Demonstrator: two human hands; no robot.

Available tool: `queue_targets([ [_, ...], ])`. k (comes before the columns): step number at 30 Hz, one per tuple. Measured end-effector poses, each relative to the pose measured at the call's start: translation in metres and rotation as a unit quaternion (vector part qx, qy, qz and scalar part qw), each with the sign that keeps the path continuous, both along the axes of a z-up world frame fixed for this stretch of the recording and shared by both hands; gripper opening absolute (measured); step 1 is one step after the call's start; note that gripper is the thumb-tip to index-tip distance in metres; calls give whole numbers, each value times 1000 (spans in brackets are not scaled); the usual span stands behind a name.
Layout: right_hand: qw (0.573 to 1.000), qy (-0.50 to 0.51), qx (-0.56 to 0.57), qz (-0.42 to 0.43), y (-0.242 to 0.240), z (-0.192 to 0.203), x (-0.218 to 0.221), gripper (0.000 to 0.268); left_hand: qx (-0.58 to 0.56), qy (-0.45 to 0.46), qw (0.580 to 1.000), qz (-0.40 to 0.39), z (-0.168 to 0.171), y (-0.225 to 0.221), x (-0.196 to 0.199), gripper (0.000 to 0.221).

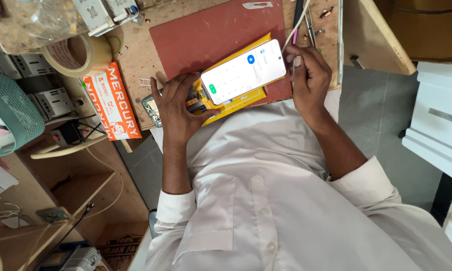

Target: The person works on a disassembled smartphone on a cluttered workbench, manipulating internal components and the screen assembly. They then power on the device and interact with the touchscreen interface to test functionality.

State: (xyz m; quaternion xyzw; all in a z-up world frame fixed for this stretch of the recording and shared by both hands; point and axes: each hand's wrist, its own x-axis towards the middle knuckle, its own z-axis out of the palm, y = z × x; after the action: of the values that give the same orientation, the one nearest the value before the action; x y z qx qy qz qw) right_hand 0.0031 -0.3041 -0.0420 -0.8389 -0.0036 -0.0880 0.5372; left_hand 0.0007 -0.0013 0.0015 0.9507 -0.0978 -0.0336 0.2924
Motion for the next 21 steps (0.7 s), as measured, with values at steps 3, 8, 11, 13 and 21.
queue_targets([
  [3, 1000, -20, -9, 13, -1, 0, 0, 21, 5, -1, 1000, 2, 0, -1, 0, 94],
  [8, 1000, 10, -2, 8, 0, 1, -1, 22, 8, -3, 1000, 0, -3, 0, 1, 94],
  [11, 1000, 15, 2, 8, 0, 2, -2, 22, 10, -5, 1000, -2, -4, 2, -1, 94],
  [13, 1000, 5, 2, 12, 1, 2, -2, 22, 10, -7, 1000, -4, -4, 2, -1, 94],
  [21, 1000, 15, -1, 11, 1, 2, -2, 23, 11, -4, 1000, 1, -1, 0, 1, 94],
])
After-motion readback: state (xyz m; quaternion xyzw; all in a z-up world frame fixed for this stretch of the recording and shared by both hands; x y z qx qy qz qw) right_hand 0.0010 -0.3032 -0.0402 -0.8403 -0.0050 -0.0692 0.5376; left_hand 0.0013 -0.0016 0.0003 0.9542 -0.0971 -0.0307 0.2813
